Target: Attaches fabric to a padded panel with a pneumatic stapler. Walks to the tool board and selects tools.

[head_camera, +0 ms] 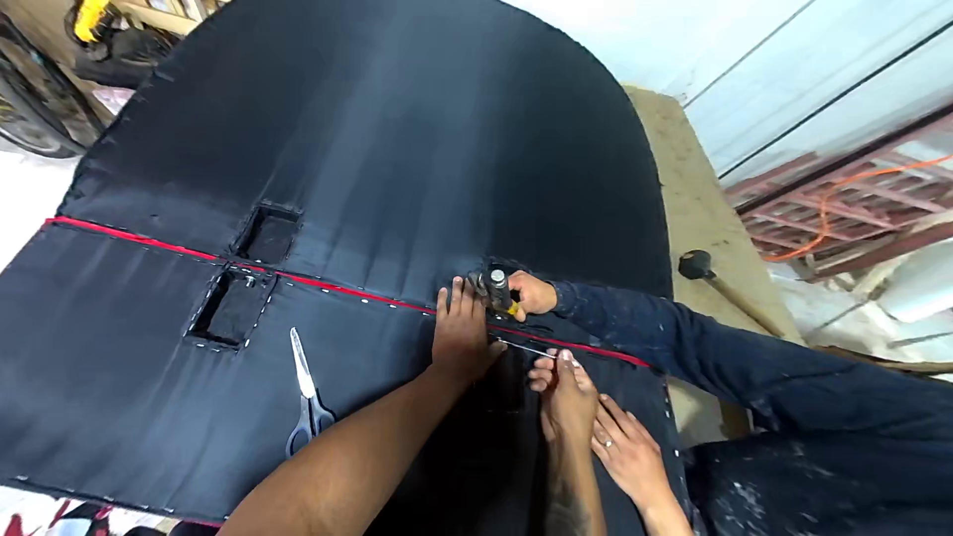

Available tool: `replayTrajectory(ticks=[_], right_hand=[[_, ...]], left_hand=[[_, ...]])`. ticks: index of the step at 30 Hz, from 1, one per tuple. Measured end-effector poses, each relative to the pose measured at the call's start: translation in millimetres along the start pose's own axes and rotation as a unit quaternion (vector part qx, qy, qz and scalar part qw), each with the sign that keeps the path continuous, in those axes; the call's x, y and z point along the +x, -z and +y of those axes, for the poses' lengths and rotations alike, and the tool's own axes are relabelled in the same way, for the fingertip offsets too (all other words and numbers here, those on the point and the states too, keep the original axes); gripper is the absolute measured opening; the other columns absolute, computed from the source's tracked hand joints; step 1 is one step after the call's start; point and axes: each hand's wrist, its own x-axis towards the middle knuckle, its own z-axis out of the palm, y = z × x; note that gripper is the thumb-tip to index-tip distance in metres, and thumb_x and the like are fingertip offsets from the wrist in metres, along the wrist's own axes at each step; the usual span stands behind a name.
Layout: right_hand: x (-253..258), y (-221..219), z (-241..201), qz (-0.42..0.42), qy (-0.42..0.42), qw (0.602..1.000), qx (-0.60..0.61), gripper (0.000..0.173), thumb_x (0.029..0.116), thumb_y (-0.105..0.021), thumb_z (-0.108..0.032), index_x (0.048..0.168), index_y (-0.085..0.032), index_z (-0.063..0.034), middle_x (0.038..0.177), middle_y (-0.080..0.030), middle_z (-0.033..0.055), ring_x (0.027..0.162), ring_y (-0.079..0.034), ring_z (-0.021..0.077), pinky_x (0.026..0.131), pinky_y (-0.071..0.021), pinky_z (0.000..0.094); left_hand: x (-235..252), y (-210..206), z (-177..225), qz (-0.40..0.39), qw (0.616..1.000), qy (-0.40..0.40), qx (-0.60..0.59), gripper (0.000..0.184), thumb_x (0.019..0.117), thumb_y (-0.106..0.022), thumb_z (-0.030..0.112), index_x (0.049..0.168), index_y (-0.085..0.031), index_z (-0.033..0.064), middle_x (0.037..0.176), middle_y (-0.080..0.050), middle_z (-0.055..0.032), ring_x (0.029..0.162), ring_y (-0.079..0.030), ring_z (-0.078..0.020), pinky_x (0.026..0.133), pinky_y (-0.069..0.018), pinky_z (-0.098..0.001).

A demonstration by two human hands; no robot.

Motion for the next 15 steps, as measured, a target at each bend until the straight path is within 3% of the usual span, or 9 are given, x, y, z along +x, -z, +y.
replayTrajectory(ticks=[3, 6, 8, 10, 11, 13, 15], right_hand=[[-16.1, -17.0, -26.2, 0.042, -0.003, 0.998, -0.042, 0.033, 0.1122, -0.040, -0.021, 0.109, -0.061, 0.0040, 0.072, -0.069, 0.0106, 0.056, -0.068, 0.0199, 0.051, -0.0592, 0.0333], [-15.2, -12.1, -21.7, 0.018, 0.032, 0.997, -0.069, 0.032, 0.1116, -0.041, -0.021, 0.110, -0.061, 0.0047, 0.075, -0.071, 0.0121, 0.059, -0.070, 0.0227, 0.054, -0.0615, 0.0359], [-11.7, -3.8, -5.3, -0.034, 0.116, 0.983, -0.138, 0.029, 0.1097, -0.047, -0.025, 0.116, -0.064, -0.0028, 0.082, -0.073, 0.0098, 0.064, -0.072, 0.0240, 0.056, -0.0635, 0.0393], [-29.7, -28.4, -20.5, -0.039, 0.174, 0.952, -0.248, 0.025, 0.1052, -0.056, -0.031, 0.116, -0.068, -0.0110, 0.081, -0.072, 0.0021, 0.062, -0.069, 0.0176, 0.053, -0.0615, 0.0355], [-44.6, -50.9, -38.3, -0.037, 0.190, 0.939, -0.285, 0.024, 0.1011, -0.062, -0.029, 0.113, -0.071, -0.0096, 0.081, -0.071, 0.0004, 0.063, -0.069, 0.0142, 0.054, -0.0612, 0.0338], [-64.4, -81.5, -54.7, -0.062, 0.214, 0.914, -0.340, 0.024, 0.0967, -0.070, -0.028, 0.110, -0.074, -0.0085, 0.086, -0.072, -0.0004, 0.070, -0.069, 0.0097, 0.063, -0.0625, 0.0320], [-73.6, -99.1, -51.6, -0.071, 0.228, 0.899, -0.368, 0.025, 0.0932, -0.074, -0.032, 0.107, -0.074, -0.0102, 0.091, -0.073, -0.0014, 0.077, -0.071, 0.0072, 0.070, -0.0634, 0.0304]], left_hand=[[0.7, 2.7, 1.6, -0.023, 1.000, -0.002, 0.005, 0.106, 0.0753, -0.061, 0.081, 0.152, -0.046, 0.0099, 0.167, -0.030, -0.0114, 0.158, -0.012, -0.0320, 0.126, -0.0058, -0.0598], [2.0, 2.7, 0.4, -0.030, 0.999, -0.002, 0.013, 0.110, 0.0723, -0.060, 0.084, 0.152, -0.046, 0.0093, 0.167, -0.030, -0.0118, 0.158, -0.012, -0.0323, 0.126, -0.0051, -0.0601], [1.7, 1.7, 0.7, -0.018, 1.000, -0.005, 0.014, 0.105, 0.0754, -0.059, 0.081, 0.150, -0.048, 0.0084, 0.166, -0.032, -0.0122, 0.158, -0.014, -0.0330, 0.126, -0.0075, -0.0601], [0.6, 0.2, -0.2, -0.001, 1.000, -0.012, 0.007, 0.099, 0.0781, -0.061, 0.078, 0.148, -0.052, 0.0075, 0.165, -0.034, -0.0137, 0.157, -0.017, -0.0344, 0.125, -0.0095, -0.0612], [0.5, 0.2, -0.8, 0.004, 1.000, -0.015, 0.006, 0.093, 0.0804, -0.062, 0.072, 0.147, -0.053, 0.0075, 0.164, -0.035, -0.0139, 0.157, -0.017, -0.0347, 0.125, -0.0100, -0.0616], [0.6, -1.7, -2.7, 0.008, 1.000, -0.026, 0.009, 0.070, 0.0885, -0.064, 0.046, 0.145, -0.054, 0.0067, 0.163, -0.037, -0.0151, 0.156, -0.019, -0.0356, 0.125, -0.0119, -0.0618], [3.0, -14.1, -5.8, 0.047, 0.997, -0.039, 0.037, 0.046, 0.0984, -0.055, 0.025, 0.140, -0.058, 0.0067, 0.159, -0.044, -0.0145, 0.153, -0.028, -0.0356, 0.123, -0.0199, -0.0613]])
